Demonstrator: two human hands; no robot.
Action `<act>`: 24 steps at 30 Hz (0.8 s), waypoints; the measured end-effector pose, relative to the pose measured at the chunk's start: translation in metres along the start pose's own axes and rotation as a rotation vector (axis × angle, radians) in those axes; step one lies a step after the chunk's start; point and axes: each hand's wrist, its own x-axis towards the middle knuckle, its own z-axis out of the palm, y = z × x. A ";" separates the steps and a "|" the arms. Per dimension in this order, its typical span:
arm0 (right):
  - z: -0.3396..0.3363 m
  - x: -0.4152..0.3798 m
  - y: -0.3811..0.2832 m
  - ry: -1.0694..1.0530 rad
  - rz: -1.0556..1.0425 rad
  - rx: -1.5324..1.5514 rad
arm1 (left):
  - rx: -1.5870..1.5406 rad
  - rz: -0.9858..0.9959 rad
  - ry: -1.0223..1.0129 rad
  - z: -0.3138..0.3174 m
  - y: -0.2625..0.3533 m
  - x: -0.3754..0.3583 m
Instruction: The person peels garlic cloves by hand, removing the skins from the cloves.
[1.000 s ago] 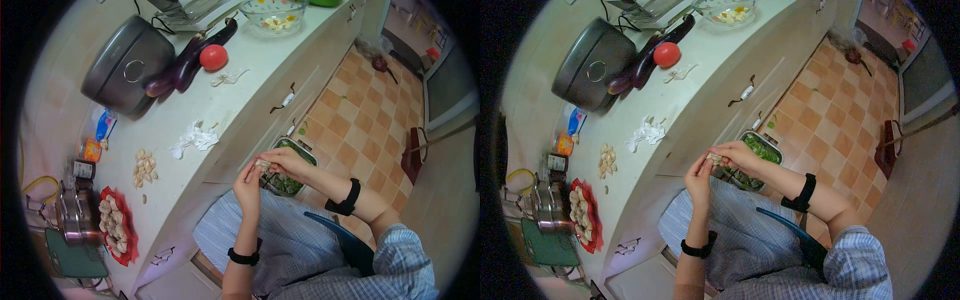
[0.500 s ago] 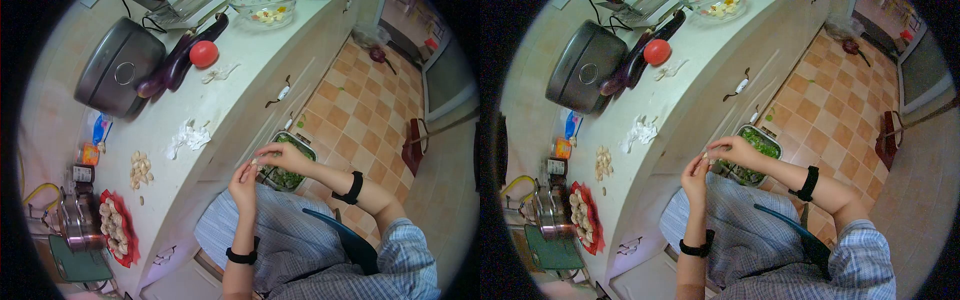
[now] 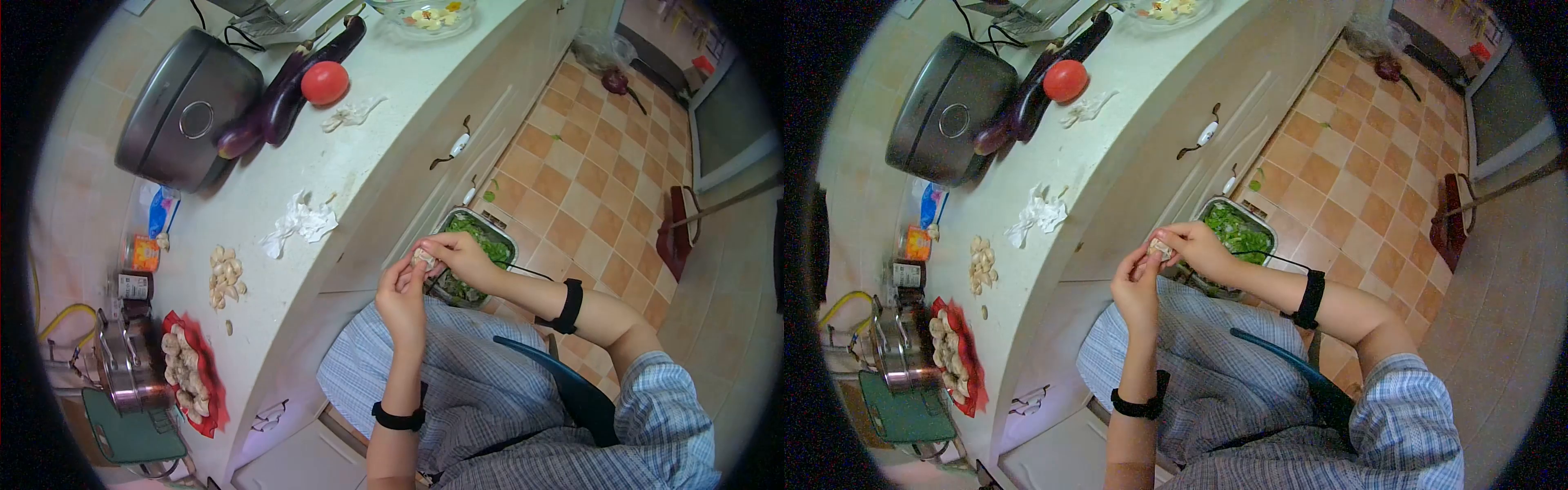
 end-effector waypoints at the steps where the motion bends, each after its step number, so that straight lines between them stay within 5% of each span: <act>1: 0.000 0.000 0.001 0.007 0.009 0.003 | 0.000 0.000 0.000 0.000 -0.001 0.000; 6: 0.000 -0.002 -0.005 0.043 -0.025 -0.069 | -0.222 -0.091 -0.062 0.000 0.002 0.002; 8: -0.005 -0.002 -0.010 0.060 -0.044 -0.495 | -0.242 -0.157 -0.059 -0.002 -0.003 0.002; 12: -0.009 0.000 -0.009 0.154 0.009 -0.312 | -0.426 -0.367 -0.113 -0.008 -0.002 0.005; 14: -0.010 -0.002 -0.009 0.107 -0.203 -0.383 | -0.458 -0.390 -0.131 -0.011 -0.004 0.008; 24: -0.006 -0.008 -0.032 -0.114 -0.440 -0.586 | -0.557 -0.471 -0.269 -0.015 0.004 0.006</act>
